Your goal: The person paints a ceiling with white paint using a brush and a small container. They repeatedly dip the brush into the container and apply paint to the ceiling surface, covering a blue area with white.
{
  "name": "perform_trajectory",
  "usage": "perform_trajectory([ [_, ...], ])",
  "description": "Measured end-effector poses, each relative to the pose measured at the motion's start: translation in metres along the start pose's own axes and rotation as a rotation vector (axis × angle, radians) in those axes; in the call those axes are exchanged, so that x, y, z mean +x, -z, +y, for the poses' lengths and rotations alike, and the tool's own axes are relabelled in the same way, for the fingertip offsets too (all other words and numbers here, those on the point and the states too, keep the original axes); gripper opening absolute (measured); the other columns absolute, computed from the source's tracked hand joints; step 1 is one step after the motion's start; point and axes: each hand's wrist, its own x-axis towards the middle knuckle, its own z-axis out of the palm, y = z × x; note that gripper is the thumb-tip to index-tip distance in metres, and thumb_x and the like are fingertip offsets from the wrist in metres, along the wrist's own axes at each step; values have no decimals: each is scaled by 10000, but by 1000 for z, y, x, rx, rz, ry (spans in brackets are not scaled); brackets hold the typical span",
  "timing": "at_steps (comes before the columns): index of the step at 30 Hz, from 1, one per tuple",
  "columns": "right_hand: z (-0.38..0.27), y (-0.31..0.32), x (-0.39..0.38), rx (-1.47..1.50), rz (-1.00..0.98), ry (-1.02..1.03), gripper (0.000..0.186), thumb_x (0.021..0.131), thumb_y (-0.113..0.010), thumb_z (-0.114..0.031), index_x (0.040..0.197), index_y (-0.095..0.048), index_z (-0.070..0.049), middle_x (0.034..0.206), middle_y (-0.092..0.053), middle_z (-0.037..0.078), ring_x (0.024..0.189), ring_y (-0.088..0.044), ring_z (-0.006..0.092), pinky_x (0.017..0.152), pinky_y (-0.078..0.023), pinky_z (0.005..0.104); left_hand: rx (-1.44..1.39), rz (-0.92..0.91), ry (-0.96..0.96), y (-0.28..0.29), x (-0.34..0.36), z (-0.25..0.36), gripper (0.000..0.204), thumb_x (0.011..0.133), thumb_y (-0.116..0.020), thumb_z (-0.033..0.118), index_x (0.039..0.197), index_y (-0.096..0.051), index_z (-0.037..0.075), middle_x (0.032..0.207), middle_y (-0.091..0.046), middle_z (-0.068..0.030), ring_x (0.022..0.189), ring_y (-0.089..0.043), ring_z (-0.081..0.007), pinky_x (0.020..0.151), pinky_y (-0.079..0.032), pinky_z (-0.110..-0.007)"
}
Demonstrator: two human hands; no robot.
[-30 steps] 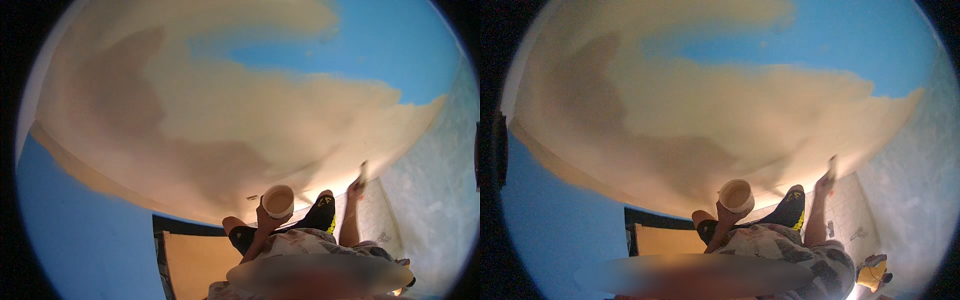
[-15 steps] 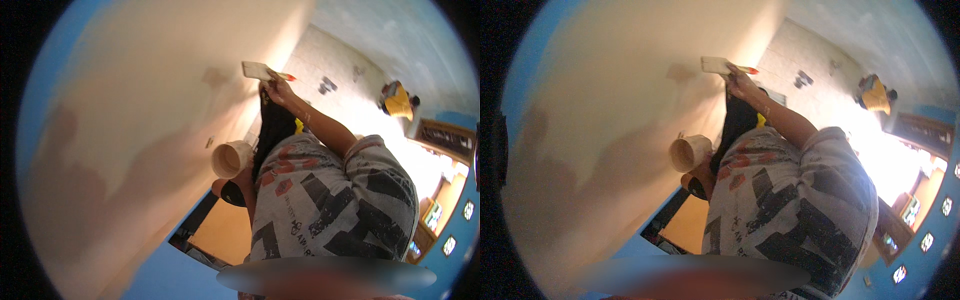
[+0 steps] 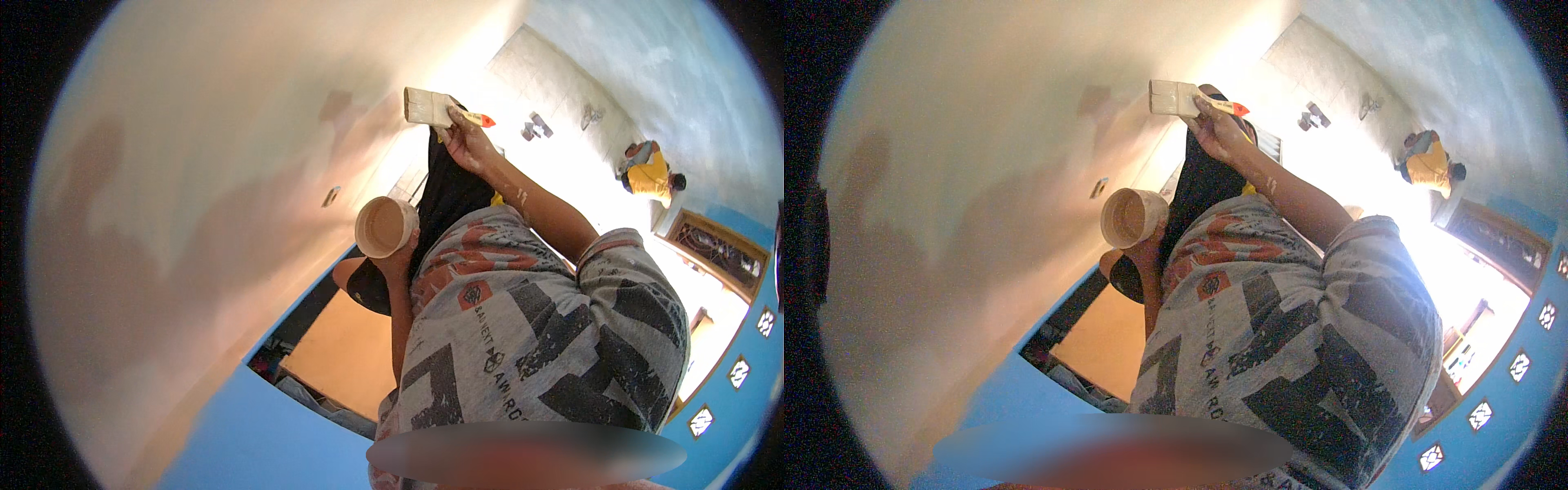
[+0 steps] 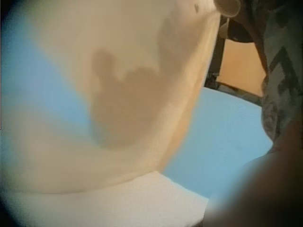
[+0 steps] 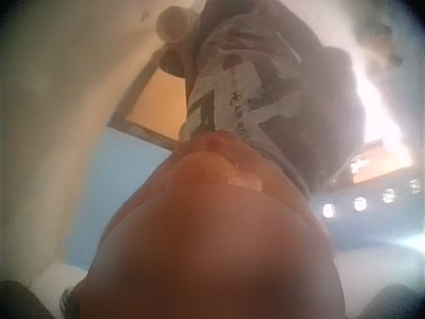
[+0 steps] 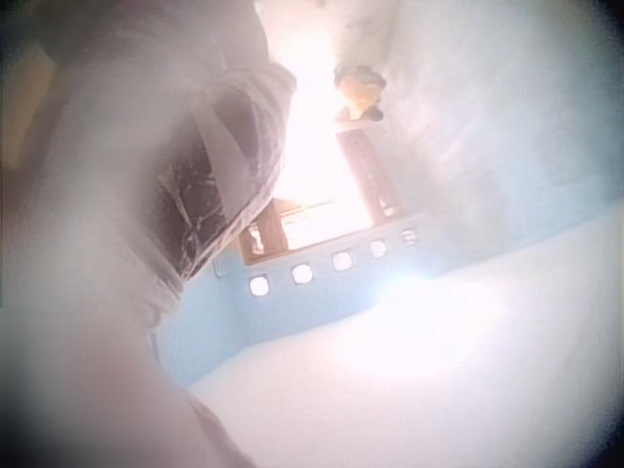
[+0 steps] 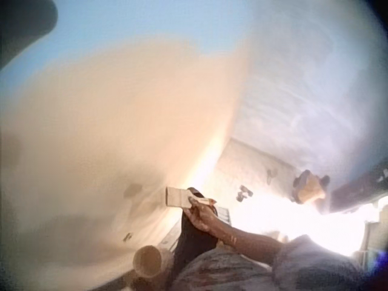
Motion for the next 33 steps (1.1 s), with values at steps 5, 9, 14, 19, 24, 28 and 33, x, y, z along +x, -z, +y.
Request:
perform_trajectory([
  [5,18,-37,-4,-103,-120,-30,324,939,-610,-218,1195,-523,-39,1123,-614,71,1027,-629,176,891,-555,289,-67,82,128,1,-8,-12,954,554,-925,302,1323,-421,47,1298,-527,-137,1209,-522,-280,1042,-408,-431],
  [9,25,-65,-25,-273,-246,-81,330,942,-605,-229,1197,-522,-36,1127,-611,60,1044,-616,158,901,-539,300,60,65,73,1,-8,-22,949,542,-927,357,1292,-442,36,1221,-575,-146,1131,-575,-290,973,-458,-431],
  [14,26,-82,-50,-610,-444,53,199,888,-658,-70,1053,-605,28,1010,-652,79,954,-645,190,877,-534,323,-28,49,68,18,3,4,962,523,-931,395,1276,-460,26,1184,-598,-156,1086,-601,-291,927,-485,-420],
  [19,34,-96,-54,-949,-616,54,205,832,-745,-119,966,-672,17,914,-694,71,829,-661,154,795,-550,300,-120,21,102,19,4,-3,1014,509,-928,422,1300,-441,15,1242,-564,-168,1147,-564,-309,982,-459,-418],
  [24,34,-104,-48,-1166,-758,178,221,829,-748,-111,983,-672,27,917,-692,69,868,-649,132,770,-531,292,231,6,92,13,-4,-24,1033,525,-919,406,1334,-409,18,1305,-522,-182,1212,-513,-334,1053,-386,-452],
  [28,39,-103,-55,-905,-681,106,226,827,-751,-102,979,-668,43,949,-683,75,899,-634,136,796,-509,289,156,85,2,11,-6,-28,1051,532,-916,394,1361,-387,23,1333,-502,-182,1248,-480,-343,1070,-365,-451],
  [33,28,-95,-65,-896,-604,144,262,827,-751,-103,1022,-653,42,931,-683,55,881,-632,130,798,-505,286,251,72,-80,13,-9,-31,1056,515,-927,380,1357,-401,20,1333,-510,-172,1244,-484,-335,1074,-369,-444],
])
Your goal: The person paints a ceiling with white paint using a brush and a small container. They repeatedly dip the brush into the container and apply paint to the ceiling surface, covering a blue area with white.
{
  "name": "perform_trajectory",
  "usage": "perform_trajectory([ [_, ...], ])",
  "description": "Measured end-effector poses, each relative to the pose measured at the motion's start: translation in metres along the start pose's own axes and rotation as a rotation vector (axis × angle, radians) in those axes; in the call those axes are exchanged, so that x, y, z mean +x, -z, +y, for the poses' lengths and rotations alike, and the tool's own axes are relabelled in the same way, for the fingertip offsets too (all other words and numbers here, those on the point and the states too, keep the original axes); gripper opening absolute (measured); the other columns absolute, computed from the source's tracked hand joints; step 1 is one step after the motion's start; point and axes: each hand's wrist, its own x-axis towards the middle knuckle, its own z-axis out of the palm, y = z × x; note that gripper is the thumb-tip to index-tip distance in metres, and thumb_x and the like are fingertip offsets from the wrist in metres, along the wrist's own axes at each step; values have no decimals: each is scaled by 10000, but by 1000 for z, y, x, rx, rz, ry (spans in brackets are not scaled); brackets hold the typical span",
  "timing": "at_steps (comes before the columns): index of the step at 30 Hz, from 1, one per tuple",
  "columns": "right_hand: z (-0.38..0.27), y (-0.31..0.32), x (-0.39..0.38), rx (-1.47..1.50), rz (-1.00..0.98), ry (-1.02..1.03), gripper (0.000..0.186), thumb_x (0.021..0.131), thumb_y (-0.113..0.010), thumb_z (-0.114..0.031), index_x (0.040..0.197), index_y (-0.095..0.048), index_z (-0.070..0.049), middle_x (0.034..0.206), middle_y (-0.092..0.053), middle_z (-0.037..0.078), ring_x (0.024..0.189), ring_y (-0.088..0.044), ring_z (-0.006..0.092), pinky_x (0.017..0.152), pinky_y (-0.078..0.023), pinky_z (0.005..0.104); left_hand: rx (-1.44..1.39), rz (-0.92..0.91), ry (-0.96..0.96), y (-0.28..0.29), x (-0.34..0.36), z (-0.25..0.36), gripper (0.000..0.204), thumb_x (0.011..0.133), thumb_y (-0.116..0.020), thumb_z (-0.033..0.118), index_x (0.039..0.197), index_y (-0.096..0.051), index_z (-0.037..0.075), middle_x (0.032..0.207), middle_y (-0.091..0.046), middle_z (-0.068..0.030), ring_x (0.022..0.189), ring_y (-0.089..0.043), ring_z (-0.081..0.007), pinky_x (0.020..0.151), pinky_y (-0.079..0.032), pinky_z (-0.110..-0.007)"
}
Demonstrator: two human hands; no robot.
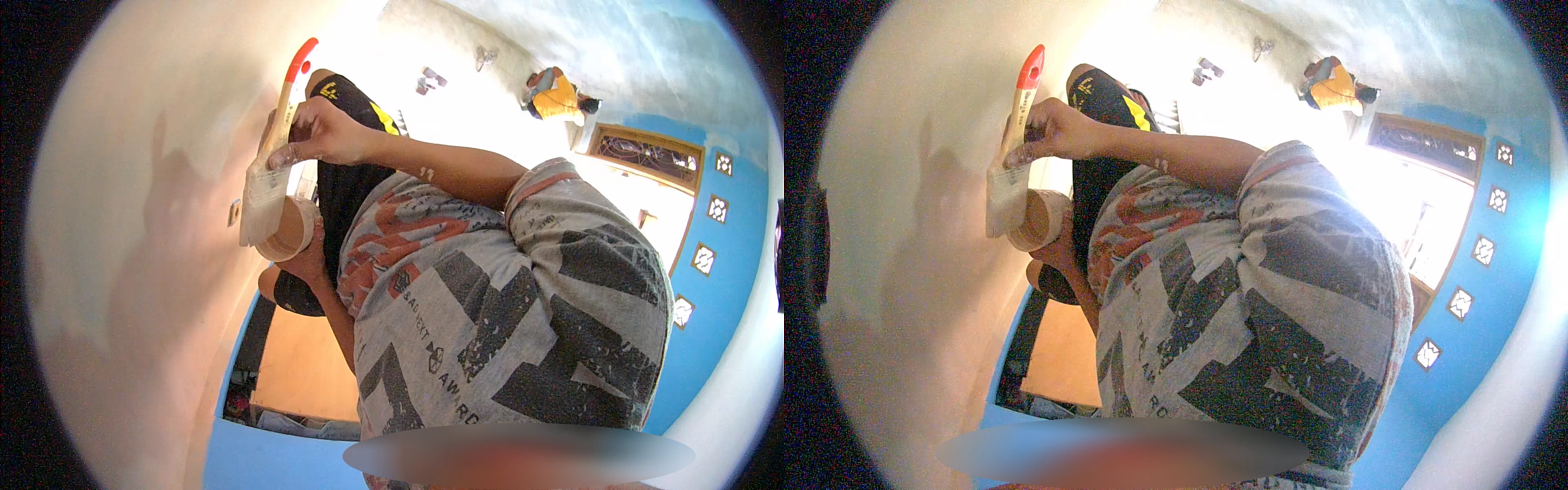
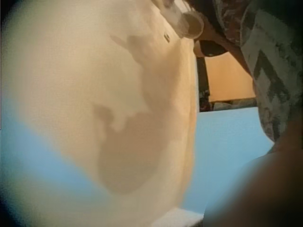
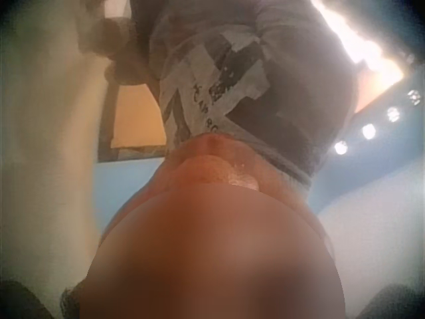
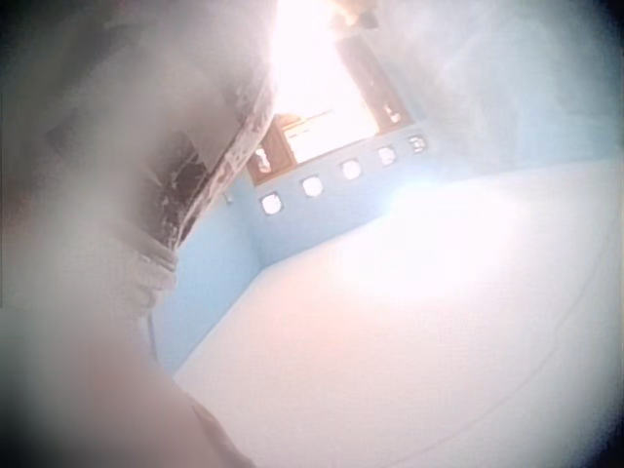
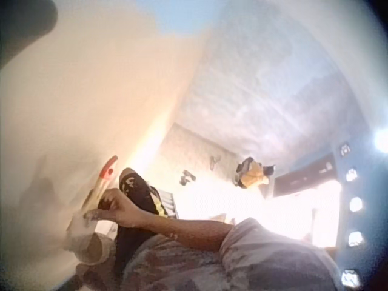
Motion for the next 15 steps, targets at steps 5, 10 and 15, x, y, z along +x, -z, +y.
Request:
perform_trajectory([
  [5,-1,1,-3,125,125,35,203,860,-715,-103,993,-660,40,898,-688,54,844,-633,118,768,-507,284,-21,-57,21,4,-4,1,1082,530,-914,421,1387,-378,35,1367,-483,-166,1278,-455,-328,1100,-337,-446],
  [10,-11,0,4,107,125,41,143,875,-692,-82,939,-671,45,894,-693,76,841,-642,126,762,-513,282,-52,50,5,13,-2,21,1116,474,-951,371,1369,-384,20,1335,-514,-158,1234,-495,-308,1081,-367,-442],
  [15,2,5,4,64,127,99,130,845,-709,-88,910,-702,24,897,-699,96,818,-644,130,744,-513,283,-278,41,218,21,-6,33,1149,462,-958,374,1382,-360,35,1355,-486,-145,1247,-480,-289,1079,-368,-433],
])
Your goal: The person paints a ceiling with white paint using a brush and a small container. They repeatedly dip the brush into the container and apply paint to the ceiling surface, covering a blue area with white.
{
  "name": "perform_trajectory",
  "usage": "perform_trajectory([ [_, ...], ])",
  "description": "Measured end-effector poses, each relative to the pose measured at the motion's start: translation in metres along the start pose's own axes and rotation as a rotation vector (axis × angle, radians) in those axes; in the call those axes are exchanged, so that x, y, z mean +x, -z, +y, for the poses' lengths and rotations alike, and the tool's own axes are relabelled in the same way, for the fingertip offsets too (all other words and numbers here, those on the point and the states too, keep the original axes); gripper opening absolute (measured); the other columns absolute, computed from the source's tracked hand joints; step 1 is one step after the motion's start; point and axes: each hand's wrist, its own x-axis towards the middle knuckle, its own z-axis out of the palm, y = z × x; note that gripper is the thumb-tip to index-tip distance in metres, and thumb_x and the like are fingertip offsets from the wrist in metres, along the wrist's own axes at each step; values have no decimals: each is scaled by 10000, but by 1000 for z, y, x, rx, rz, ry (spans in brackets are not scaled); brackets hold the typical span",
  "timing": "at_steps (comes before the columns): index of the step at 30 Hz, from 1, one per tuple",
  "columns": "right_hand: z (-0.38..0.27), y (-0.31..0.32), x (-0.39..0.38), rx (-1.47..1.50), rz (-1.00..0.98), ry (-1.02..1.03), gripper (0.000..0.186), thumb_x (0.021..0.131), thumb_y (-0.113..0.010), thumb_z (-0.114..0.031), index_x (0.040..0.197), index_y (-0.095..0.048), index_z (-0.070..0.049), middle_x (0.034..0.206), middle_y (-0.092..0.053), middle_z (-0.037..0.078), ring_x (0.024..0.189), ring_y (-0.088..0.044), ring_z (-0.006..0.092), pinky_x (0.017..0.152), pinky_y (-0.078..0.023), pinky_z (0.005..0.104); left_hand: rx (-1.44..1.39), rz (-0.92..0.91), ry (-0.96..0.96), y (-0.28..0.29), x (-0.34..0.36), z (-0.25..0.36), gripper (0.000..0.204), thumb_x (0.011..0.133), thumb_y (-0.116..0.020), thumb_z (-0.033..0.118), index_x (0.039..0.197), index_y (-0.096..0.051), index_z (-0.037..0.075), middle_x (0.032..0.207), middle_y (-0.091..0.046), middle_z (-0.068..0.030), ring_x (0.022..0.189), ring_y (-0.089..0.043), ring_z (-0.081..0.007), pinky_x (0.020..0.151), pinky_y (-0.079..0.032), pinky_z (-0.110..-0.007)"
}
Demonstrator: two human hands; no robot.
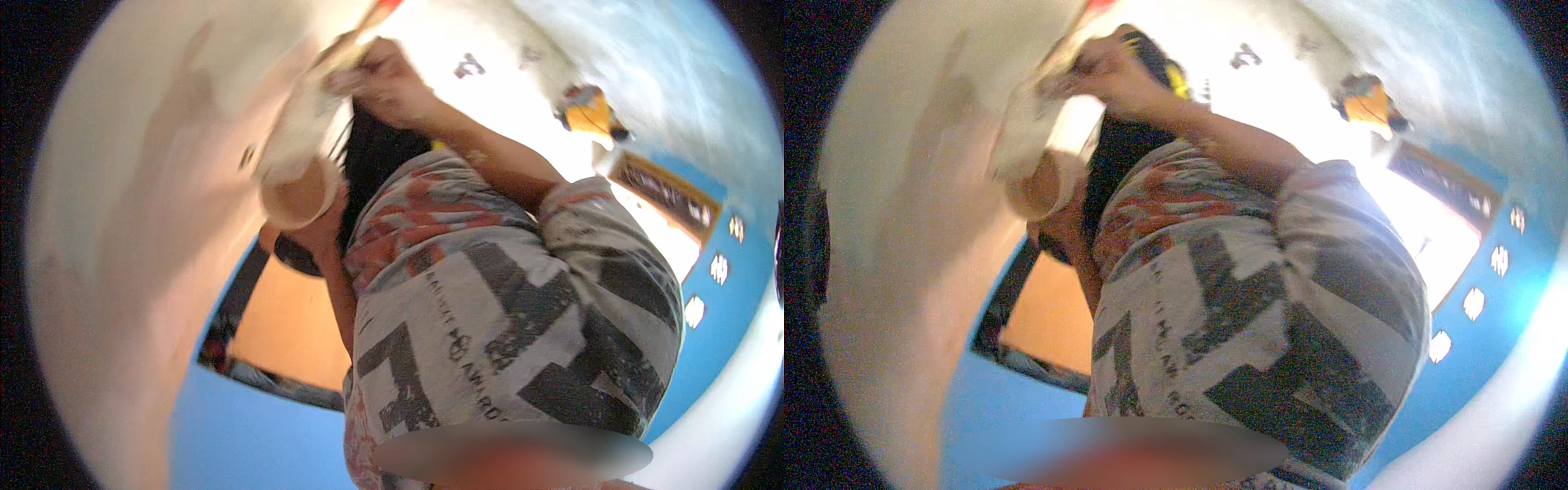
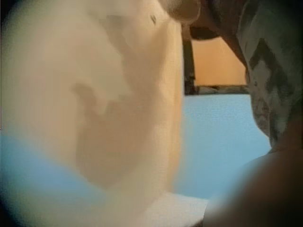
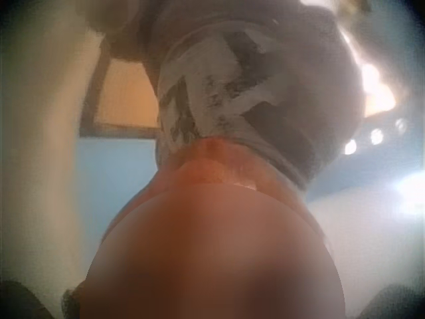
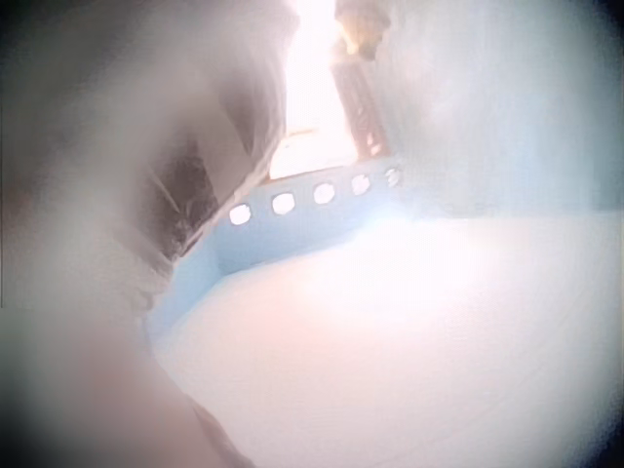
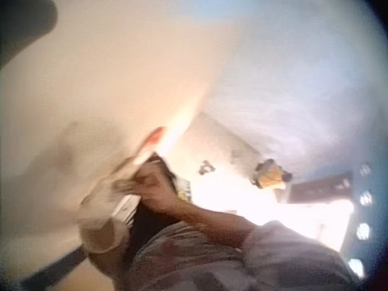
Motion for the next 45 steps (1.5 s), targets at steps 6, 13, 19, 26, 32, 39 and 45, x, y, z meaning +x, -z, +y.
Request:
perform_trajectory([
  [6,-27,-1,-1,-81,-48,86,199,850,-686,-115,970,-651,39,910,-641,94,847,-624,162,777,-500,287,75,-55,-143,10,19,42,1012,482,-950,369,1290,-450,22,1223,-572,-144,1125,-572,-266,969,-470,-399],
  [13,-56,-26,20,-336,-383,366,295,751,-797,-137,934,-656,46,874,-681,150,930,-633,256,821,-515,368,-61,48,-206,17,33,75,851,529,-936,299,1227,-516,53,1148,-616,-114,1047,-621,-223,885,-521,-347],
  [19,-59,-45,39,-709,-752,407,348,651,-810,-112,973,-683,-78,1115,-645,111,1125,-565,319,1006,-410,453,67,39,-325,24,34,78,810,553,-928,298,1216,-522,70,1148,-605,-125,1047,-624,-244,880,-522,-351],
  [26,-57,-83,36,-899,-888,320,366,595,-749,-80,940,-709,-195,1325,-525,70,1328,-398,317,1116,-277,483,107,23,-310,23,29,58,860,529,-939,374,1198,-509,48,1123,-629,-114,1001,-648,-240,887,-528,-348],
  [32,-51,-87,29,-1014,-960,277,601,627,-776,-137,1193,-577,-183,1383,-453,25,1360,-333,276,1149,-215,510,152,-26,-268,28,23,64,840,529,-934,377,1200,-536,66,1120,-626,-120,1021,-632,-261,904,-517,-360],
  [39,-54,-88,19,-1035,-960,237,330,577,-784,-157,899,-716,-143,1369,-463,-15,1384,-296,263,1139,-184,587,116,-43,-297,30,20,77,853,514,-938,332,1211,-528,62,1151,-603,-129,1054,-613,-278,908,-510,-374],
  [45,-61,-71,21,-893,-779,132,595,618,-799,-86,1177,-600,-135,1365,-460,62,1312,-403,256,1110,-294,493,70,9,-294,23,18,63,853,529,-931,332,1222,-514,61,1147,-608,-131,1046,-622,-284,906,-515,-388],
])
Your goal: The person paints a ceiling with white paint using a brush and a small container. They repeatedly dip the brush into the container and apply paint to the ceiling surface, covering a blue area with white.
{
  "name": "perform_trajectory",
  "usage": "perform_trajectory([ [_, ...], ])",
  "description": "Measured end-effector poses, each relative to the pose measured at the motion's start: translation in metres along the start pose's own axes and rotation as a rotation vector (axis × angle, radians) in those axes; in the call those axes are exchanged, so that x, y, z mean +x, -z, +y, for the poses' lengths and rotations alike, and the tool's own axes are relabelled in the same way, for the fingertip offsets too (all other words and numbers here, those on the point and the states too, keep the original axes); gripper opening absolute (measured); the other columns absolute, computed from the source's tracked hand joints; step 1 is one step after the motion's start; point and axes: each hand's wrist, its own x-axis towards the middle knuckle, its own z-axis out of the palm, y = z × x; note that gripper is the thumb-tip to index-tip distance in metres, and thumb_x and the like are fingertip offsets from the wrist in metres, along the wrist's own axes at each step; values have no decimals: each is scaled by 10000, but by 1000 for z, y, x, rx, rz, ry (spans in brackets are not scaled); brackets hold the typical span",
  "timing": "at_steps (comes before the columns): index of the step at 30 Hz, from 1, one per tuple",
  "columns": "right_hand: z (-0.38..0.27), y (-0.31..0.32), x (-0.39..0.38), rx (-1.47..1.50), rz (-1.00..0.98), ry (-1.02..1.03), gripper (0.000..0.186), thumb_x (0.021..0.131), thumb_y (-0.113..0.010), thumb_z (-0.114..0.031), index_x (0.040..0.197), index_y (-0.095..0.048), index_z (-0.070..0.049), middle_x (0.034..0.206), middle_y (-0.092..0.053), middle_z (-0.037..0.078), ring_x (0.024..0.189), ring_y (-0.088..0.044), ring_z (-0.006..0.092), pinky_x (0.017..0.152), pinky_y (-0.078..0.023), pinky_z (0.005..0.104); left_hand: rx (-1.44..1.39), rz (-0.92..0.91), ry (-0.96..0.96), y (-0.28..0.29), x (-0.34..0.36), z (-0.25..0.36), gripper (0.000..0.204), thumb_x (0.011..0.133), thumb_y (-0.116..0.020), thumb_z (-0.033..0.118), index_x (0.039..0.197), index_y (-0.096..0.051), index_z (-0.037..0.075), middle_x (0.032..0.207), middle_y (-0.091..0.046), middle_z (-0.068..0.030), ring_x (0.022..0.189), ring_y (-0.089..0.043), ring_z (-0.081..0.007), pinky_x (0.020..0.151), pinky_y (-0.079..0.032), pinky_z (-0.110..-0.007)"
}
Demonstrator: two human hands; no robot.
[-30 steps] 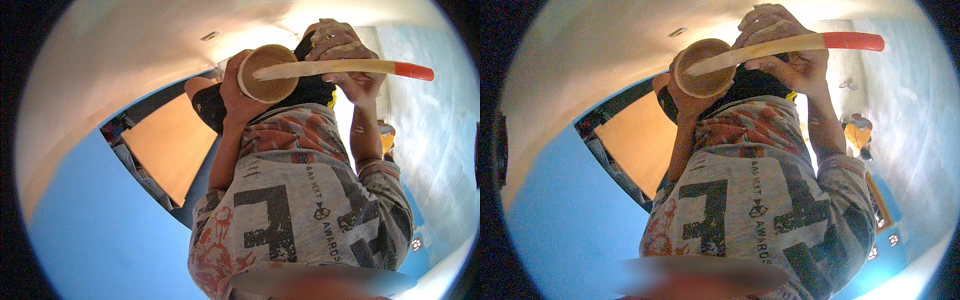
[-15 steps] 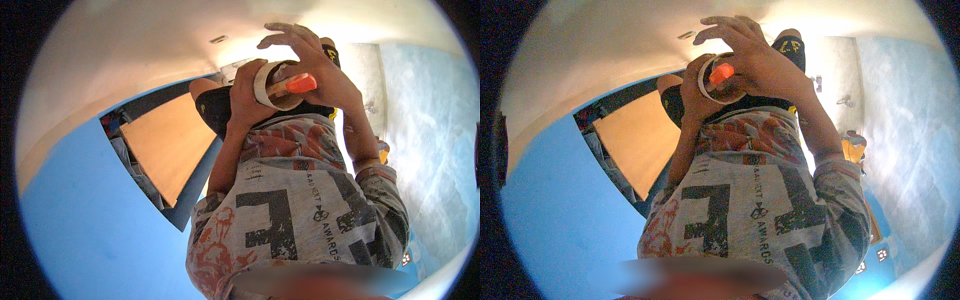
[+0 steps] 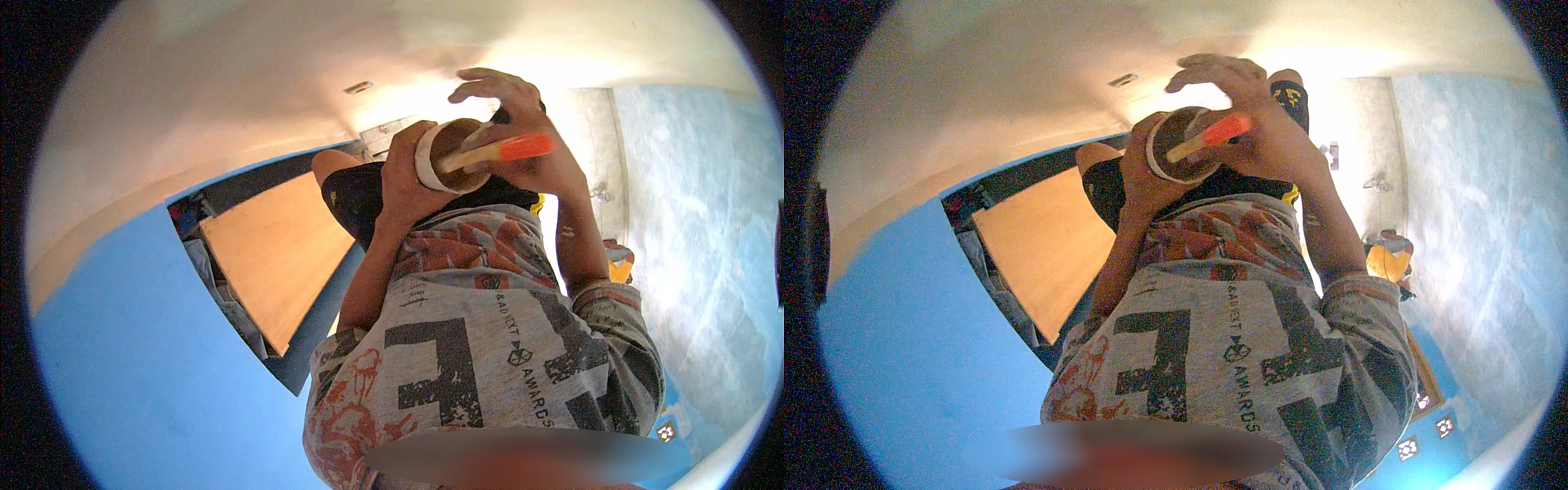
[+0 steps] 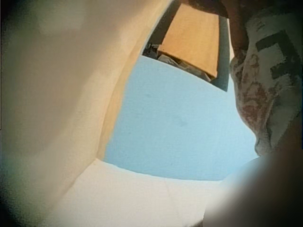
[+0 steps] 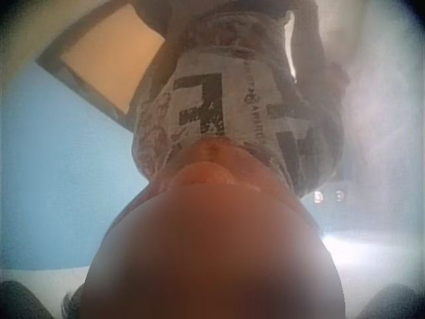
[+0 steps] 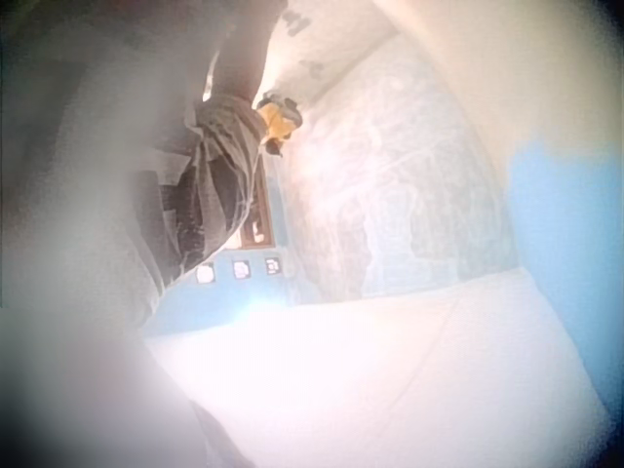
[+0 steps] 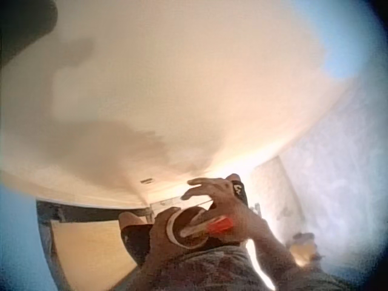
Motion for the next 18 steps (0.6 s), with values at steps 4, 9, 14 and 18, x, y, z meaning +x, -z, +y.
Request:
perform_trajectory([
  [4,8,-4,-12,340,196,-5,496,703,-790,-9,1157,-596,-58,1200,-568,87,1127,-552,211,904,-486,333,-88,64,82,-1,0,1,851,514,-921,293,1228,-514,76,1160,-595,-135,1045,-625,-297,885,-522,-398],
  [9,13,-11,-22,514,461,-100,270,740,-776,5,983,-658,12,1031,-643,81,916,-622,163,770,-523,271,-108,81,101,4,6,4,848,512,-921,280,1226,-513,75,1157,-601,-131,1055,-624,-271,894,-520,-388],
  [14,19,-10,-26,600,583,-245,210,786,-749,-16,963,-656,47,1000,-644,110,921,-624,171,779,-522,273,-99,117,118,8,10,13,839,527,-920,283,1227,-508,73,1153,-607,-124,1061,-624,-253,899,-518,-377],
  [18,17,-11,-21,531,604,-77,198,785,-739,-36,956,-679,42,981,-664,120,907,-637,208,791,-534,313,-89,123,139,12,12,17,828,541,-916,281,1229,-503,74,1150,-609,-125,1051,-630,-257,896,-520,-376],
])
